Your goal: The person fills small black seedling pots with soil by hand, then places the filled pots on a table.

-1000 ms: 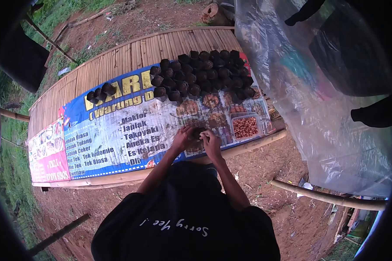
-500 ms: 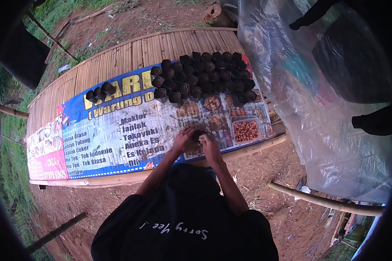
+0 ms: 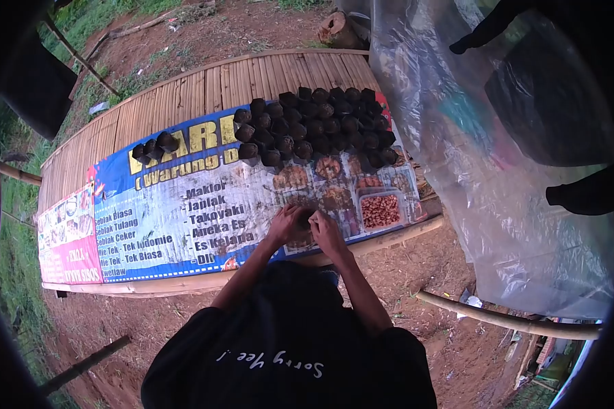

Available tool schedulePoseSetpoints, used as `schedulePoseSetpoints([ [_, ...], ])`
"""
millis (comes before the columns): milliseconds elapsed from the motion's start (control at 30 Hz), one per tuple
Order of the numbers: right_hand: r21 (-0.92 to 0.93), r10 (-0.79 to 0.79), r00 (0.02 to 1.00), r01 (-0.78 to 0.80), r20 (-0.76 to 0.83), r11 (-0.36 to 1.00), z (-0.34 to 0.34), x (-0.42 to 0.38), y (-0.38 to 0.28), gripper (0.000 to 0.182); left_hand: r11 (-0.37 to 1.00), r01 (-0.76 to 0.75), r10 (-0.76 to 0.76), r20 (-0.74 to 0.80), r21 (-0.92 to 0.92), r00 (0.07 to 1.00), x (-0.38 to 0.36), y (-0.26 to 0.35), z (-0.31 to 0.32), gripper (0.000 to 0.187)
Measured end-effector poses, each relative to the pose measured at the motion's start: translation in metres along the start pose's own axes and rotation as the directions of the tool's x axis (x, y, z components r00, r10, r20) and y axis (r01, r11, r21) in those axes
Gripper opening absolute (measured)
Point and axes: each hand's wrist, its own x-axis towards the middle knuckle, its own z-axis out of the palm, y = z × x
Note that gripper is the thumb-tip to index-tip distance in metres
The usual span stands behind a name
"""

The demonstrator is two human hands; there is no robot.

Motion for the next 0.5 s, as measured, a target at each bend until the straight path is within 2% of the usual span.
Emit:
schedulePoseSetpoints([
  [100,0.040,0.046,0.999,-0.046,0.008,0.998,-0.010,-0.002,0.000,0.013,1.000,0.027,-0.027,0.032,0.017,0.999,0.000,0.006,-0.006,0.068],
  [167,-0.035,0.052,0.998,-0.053,-0.019,0.998,-0.012,-0.002,0.003,0.014,0.999,0.039,-0.039,0.048,0.009,0.998,0.000,0.008,-0.009,0.068],
  [233,-0.034,0.049,0.999,-0.050,-0.019,0.998,-0.016,-0.001,-0.003,0.014,1.000,0.007,-0.007,0.005,0.009,1.000,-0.001,0.005,-0.006,0.067],
  [467,-0.004,0.067,0.998,-0.067,0.020,0.998,-0.013,0.001,-0.012,0.014,0.999,0.048,-0.047,0.037,-0.010,0.998,-0.001,0.002,-0.003,0.064],
  [500,-0.005,0.068,0.997,-0.068,0.023,0.998,-0.014,0.002,-0.012,0.014,0.998,0.060,-0.060,0.058,-0.001,0.996,0.000,0.002,-0.003,0.072],
])
